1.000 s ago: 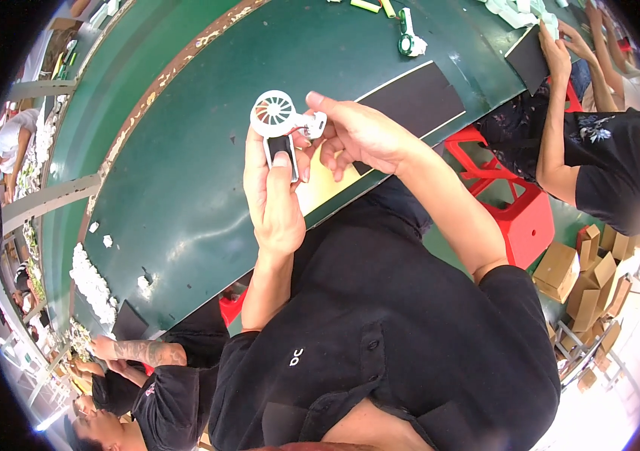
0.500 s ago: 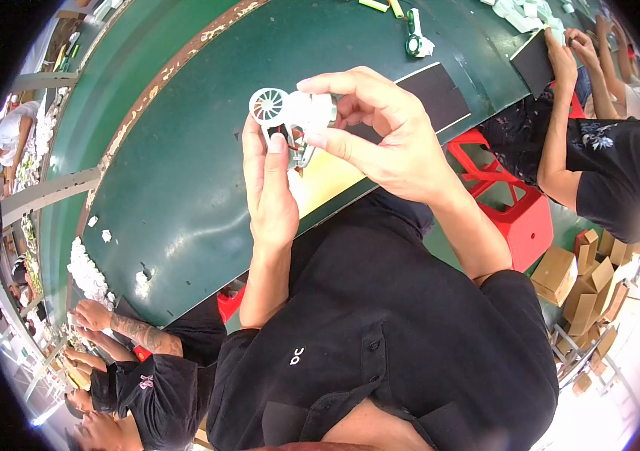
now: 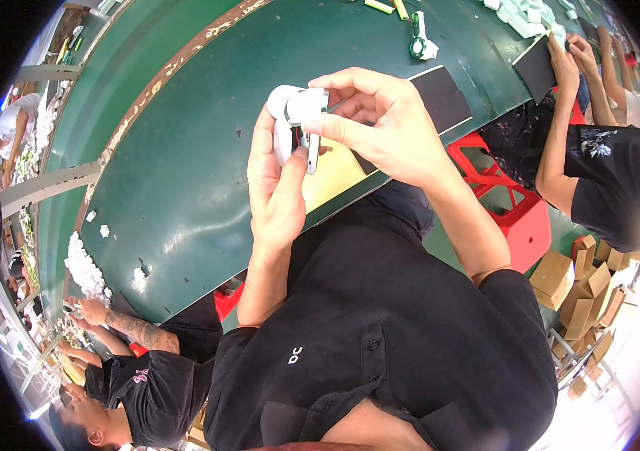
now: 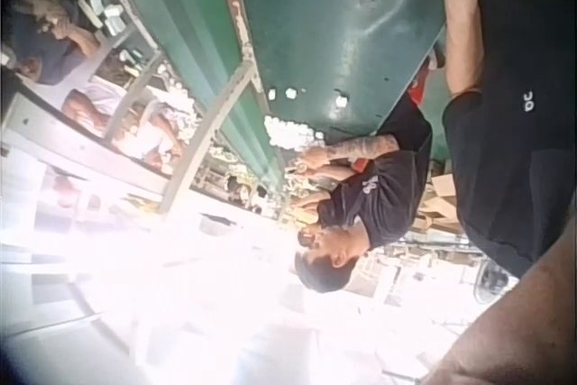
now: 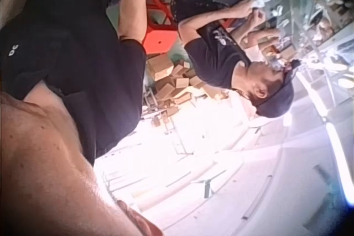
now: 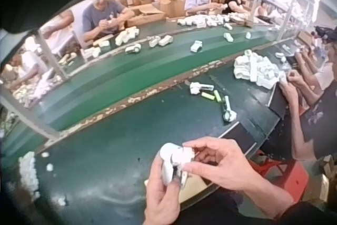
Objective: The person assembles small handheld electric fans by hand, combining fan components, circuit boards, plastic casings, and fan blades.
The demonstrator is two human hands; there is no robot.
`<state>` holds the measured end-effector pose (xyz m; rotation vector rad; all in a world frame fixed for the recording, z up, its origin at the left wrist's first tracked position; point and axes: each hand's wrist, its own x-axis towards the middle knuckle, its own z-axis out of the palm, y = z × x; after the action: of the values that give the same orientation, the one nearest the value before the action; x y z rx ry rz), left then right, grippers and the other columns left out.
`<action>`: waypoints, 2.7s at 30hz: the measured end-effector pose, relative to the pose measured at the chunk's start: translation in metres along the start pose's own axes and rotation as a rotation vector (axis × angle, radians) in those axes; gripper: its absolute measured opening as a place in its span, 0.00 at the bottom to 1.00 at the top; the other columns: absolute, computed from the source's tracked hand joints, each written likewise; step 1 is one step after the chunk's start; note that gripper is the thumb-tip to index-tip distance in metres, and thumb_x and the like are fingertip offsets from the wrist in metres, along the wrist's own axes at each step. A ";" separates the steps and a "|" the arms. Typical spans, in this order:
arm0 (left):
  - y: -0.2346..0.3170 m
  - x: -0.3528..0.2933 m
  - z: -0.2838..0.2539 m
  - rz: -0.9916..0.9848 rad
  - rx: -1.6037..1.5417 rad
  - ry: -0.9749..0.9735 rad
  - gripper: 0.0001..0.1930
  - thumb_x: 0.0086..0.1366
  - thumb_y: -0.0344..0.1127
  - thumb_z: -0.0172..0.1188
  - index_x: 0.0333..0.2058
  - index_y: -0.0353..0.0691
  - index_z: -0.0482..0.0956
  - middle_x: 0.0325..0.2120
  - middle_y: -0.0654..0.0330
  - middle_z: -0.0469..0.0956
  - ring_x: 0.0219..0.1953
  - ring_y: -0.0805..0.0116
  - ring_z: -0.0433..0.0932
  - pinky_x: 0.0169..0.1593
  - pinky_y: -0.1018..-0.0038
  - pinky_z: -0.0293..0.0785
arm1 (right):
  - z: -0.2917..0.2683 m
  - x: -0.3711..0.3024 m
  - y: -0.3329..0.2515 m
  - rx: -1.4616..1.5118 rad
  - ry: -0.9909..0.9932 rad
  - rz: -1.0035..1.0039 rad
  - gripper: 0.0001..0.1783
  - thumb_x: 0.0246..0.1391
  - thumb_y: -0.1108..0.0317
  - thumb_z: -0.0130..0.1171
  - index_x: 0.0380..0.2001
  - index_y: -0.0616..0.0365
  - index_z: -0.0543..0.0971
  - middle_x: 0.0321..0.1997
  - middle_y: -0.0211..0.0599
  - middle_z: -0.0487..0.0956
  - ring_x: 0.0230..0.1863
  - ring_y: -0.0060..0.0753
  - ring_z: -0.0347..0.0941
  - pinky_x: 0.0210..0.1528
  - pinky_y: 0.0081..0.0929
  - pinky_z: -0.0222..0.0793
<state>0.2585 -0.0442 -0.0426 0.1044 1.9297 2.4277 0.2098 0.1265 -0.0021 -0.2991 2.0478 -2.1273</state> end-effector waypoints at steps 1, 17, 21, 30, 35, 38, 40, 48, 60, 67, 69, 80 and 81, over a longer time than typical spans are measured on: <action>0.000 0.001 0.001 -0.027 -0.083 0.003 0.31 0.72 0.19 0.43 0.73 0.33 0.54 0.64 0.54 0.69 0.60 0.65 0.74 0.62 0.65 0.75 | 0.000 0.000 0.000 -0.007 0.006 0.001 0.21 0.57 0.74 0.72 0.53 0.67 0.80 0.43 0.37 0.85 0.38 0.21 0.82 0.42 0.20 0.79; -0.004 0.002 -0.001 0.161 0.014 0.064 0.32 0.76 0.29 0.55 0.74 0.32 0.55 0.64 0.51 0.71 0.57 0.62 0.79 0.57 0.63 0.82 | -0.012 0.008 -0.012 -0.172 -0.065 0.078 0.19 0.60 0.73 0.70 0.52 0.68 0.81 0.42 0.35 0.83 0.38 0.19 0.78 0.43 0.20 0.77; -0.007 -0.001 -0.003 0.152 -0.019 0.060 0.32 0.75 0.29 0.56 0.74 0.33 0.55 0.64 0.51 0.70 0.57 0.60 0.79 0.57 0.62 0.82 | -0.012 0.010 -0.015 -0.138 -0.100 0.074 0.19 0.60 0.73 0.70 0.52 0.69 0.81 0.41 0.34 0.83 0.37 0.18 0.77 0.42 0.19 0.76; -0.003 -0.006 0.008 0.216 -0.011 0.110 0.33 0.74 0.25 0.54 0.74 0.33 0.54 0.61 0.52 0.68 0.58 0.59 0.78 0.57 0.62 0.83 | -0.015 0.014 -0.005 -0.055 -0.103 0.035 0.18 0.56 0.65 0.74 0.45 0.65 0.84 0.34 0.35 0.85 0.33 0.21 0.81 0.39 0.22 0.78; -0.003 -0.004 0.009 0.158 -0.136 0.073 0.33 0.76 0.27 0.51 0.75 0.33 0.50 0.66 0.48 0.67 0.56 0.60 0.79 0.55 0.63 0.85 | -0.014 0.010 -0.004 -0.233 -0.067 -0.169 0.17 0.58 0.64 0.71 0.43 0.66 0.84 0.30 0.39 0.84 0.31 0.25 0.81 0.39 0.27 0.80; -0.001 -0.006 0.013 0.159 -0.140 0.103 0.32 0.76 0.27 0.51 0.75 0.33 0.51 0.64 0.48 0.68 0.56 0.59 0.79 0.53 0.63 0.85 | -0.014 0.010 -0.009 -0.214 -0.110 -0.116 0.16 0.59 0.64 0.70 0.44 0.66 0.84 0.29 0.40 0.84 0.31 0.25 0.82 0.40 0.28 0.80; -0.002 -0.005 0.008 0.142 -0.128 0.059 0.33 0.76 0.27 0.51 0.75 0.34 0.50 0.64 0.48 0.68 0.54 0.60 0.81 0.51 0.64 0.86 | -0.017 0.010 -0.007 -0.243 -0.130 -0.094 0.16 0.59 0.64 0.70 0.44 0.66 0.84 0.29 0.40 0.84 0.31 0.25 0.82 0.40 0.28 0.80; -0.003 -0.008 0.011 0.076 0.015 -0.012 0.34 0.75 0.26 0.51 0.75 0.33 0.49 0.57 0.52 0.70 0.43 0.62 0.84 0.41 0.70 0.86 | -0.019 0.007 0.002 -0.352 -0.136 -0.147 0.18 0.59 0.64 0.68 0.46 0.68 0.83 0.36 0.45 0.84 0.32 0.33 0.82 0.37 0.28 0.79; 0.016 -0.008 0.011 -0.198 -0.373 -0.120 0.29 0.75 0.33 0.54 0.68 0.29 0.56 0.51 0.45 0.78 0.40 0.54 0.86 0.40 0.67 0.85 | 0.005 0.016 0.007 -0.300 0.000 -0.363 0.18 0.68 0.62 0.56 0.28 0.65 0.84 0.24 0.39 0.80 0.26 0.34 0.75 0.29 0.30 0.70; 0.012 -0.016 -0.004 -0.251 -0.270 -0.153 0.22 0.74 0.29 0.58 0.62 0.25 0.67 0.44 0.48 0.82 0.40 0.61 0.86 0.45 0.67 0.86 | 0.009 0.019 0.001 -0.428 0.201 -0.482 0.20 0.65 0.61 0.61 0.22 0.63 0.82 0.19 0.39 0.77 0.21 0.39 0.74 0.24 0.34 0.67; 0.009 -0.014 -0.008 -0.239 -0.278 -0.167 0.22 0.74 0.28 0.58 0.62 0.25 0.67 0.45 0.48 0.82 0.40 0.62 0.86 0.46 0.67 0.86 | 0.008 0.019 0.002 -0.436 0.197 -0.480 0.20 0.65 0.61 0.61 0.22 0.63 0.82 0.19 0.39 0.77 0.21 0.39 0.74 0.25 0.34 0.67; 0.000 -0.015 -0.001 0.388 0.553 -0.011 0.29 0.61 0.28 0.71 0.59 0.25 0.74 0.41 0.46 0.84 0.39 0.57 0.86 0.46 0.67 0.81 | 0.009 0.017 0.004 -0.393 0.246 -0.534 0.21 0.70 0.66 0.54 0.23 0.67 0.82 0.19 0.37 0.74 0.20 0.28 0.68 0.24 0.29 0.61; 0.002 -0.014 0.000 0.386 0.552 -0.011 0.29 0.61 0.28 0.71 0.59 0.25 0.74 0.41 0.46 0.84 0.39 0.57 0.86 0.46 0.67 0.81 | 0.010 0.017 0.004 -0.393 0.246 -0.531 0.21 0.70 0.66 0.54 0.23 0.67 0.82 0.19 0.37 0.74 0.20 0.28 0.68 0.24 0.29 0.61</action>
<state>0.2726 -0.0458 -0.0409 0.5473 2.7292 1.9755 0.1963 0.1125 -0.0056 -0.7410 2.7882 -2.0813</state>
